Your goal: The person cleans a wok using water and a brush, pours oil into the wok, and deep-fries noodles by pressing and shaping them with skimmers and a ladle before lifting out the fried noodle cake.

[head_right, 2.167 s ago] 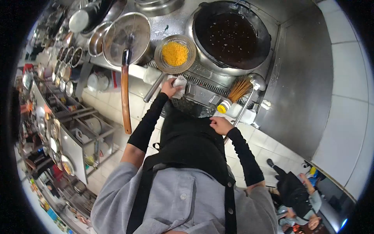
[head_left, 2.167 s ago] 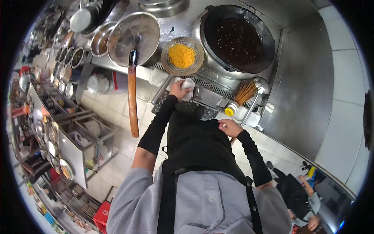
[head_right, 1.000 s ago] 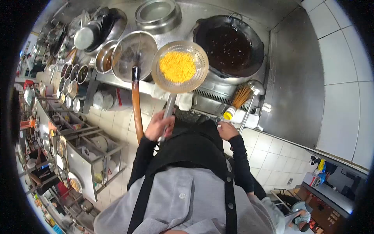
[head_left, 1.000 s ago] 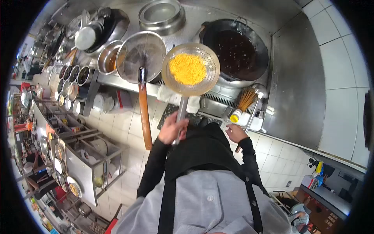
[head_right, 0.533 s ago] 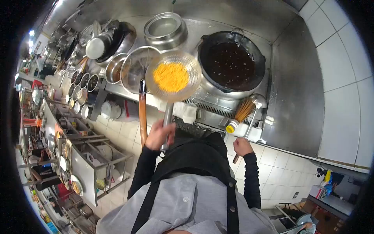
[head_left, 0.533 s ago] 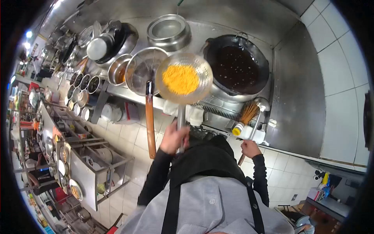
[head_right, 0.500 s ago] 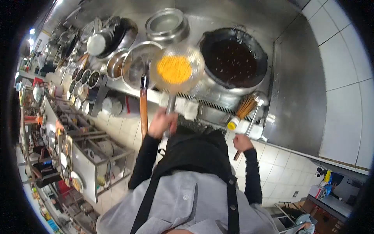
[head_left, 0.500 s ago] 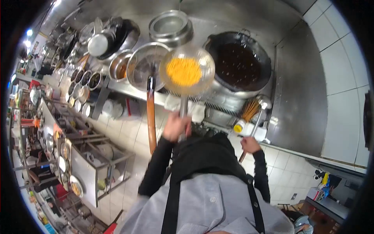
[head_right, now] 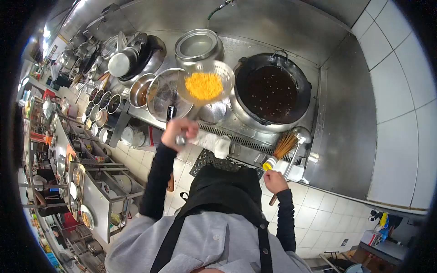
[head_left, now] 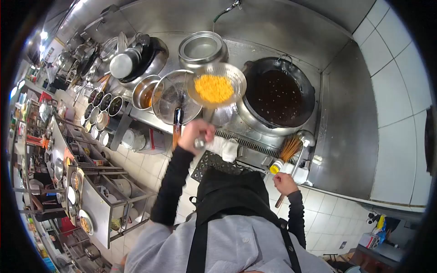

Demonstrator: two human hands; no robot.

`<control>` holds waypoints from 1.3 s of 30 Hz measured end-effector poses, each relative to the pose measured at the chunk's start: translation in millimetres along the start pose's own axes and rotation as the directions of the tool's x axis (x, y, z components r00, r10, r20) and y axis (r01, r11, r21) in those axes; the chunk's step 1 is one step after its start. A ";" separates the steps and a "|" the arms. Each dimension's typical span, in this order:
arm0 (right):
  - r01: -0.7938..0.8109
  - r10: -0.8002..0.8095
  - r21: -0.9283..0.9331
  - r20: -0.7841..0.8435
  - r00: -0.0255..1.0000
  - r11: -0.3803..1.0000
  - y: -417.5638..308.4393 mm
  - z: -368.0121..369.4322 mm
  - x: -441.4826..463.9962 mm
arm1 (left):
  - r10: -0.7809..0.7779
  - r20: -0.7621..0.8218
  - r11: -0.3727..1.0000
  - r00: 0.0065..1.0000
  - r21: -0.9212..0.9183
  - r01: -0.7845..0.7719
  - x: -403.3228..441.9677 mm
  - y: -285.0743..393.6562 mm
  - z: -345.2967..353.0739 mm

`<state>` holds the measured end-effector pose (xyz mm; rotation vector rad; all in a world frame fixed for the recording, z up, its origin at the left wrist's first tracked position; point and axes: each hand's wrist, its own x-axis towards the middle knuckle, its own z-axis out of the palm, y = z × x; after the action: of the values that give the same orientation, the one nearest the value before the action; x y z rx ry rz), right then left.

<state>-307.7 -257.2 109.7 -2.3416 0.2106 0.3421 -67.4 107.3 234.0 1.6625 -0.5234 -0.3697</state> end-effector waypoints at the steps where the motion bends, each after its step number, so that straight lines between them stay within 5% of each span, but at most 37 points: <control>1: 0.001 -0.001 -0.002 0.023 1.000 1.000 -3.1 3.2 3.2 | 0.225 0.070 0.911 0.972 0.338 -0.235 28.0 11.6 -18.0; 3: -0.033 0.032 0.009 0.117 0.993 0.999 -23.5 3.1 4.8 | 0.372 -0.005 0.796 0.928 0.515 -0.316 86.9 12.4 -52.2; 5: 0.011 0.010 -0.119 0.169 0.986 0.993 -22.7 18.4 4.4 | 0.181 0.053 0.834 0.982 0.521 -0.182 152.0 -8.0 -105.4; 7: -0.032 0.047 -0.062 0.254 0.966 0.998 -26.8 31.8 -1.3 | 0.193 0.147 0.959 0.970 0.180 -0.218 212.7 -43.9 -161.1; 8: -0.064 0.085 -0.079 0.286 0.954 0.995 -39.6 31.4 -6.0 | -0.179 0.063 0.859 0.982 -0.477 0.187 257.0 -82.4 -198.1; 9: -0.097 0.123 -0.096 0.313 0.942 0.991 -52.6 31.8 -9.2 | -0.490 0.243 0.233 0.837 -0.889 0.395 294.6 -115.4 -228.6; 18: -0.271 0.344 -0.255 0.307 0.887 0.928 -139.8 37.8 -28.0 | -0.500 0.476 -0.209 0.724 -0.877 0.432 407.7 -219.3 -319.7; 25: -0.354 0.450 -0.313 0.323 0.833 0.881 -231.8 19.7 12.7 | -0.609 0.284 0.167 0.740 -0.867 0.470 400.1 -222.1 -323.3; 29: -0.350 0.469 -0.348 0.363 0.805 0.870 -247.4 27.0 22.3 | -0.592 0.372 0.087 0.715 -0.852 0.516 407.3 -228.0 -332.3; 34: -0.351 0.466 -0.349 0.337 0.818 0.869 -236.4 35.6 20.8 | -0.540 0.253 0.298 0.802 -0.834 0.464 415.0 -235.3 -320.6; 39: -0.346 0.450 -0.321 0.352 0.821 0.882 -234.3 34.2 20.0 | -0.526 0.250 0.209 0.813 -0.889 0.408 424.0 -246.0 -305.0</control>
<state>-236.3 -68.3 235.1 -2.3782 0.4793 1.1267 480.9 162.4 61.9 0.6165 0.3446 -0.8459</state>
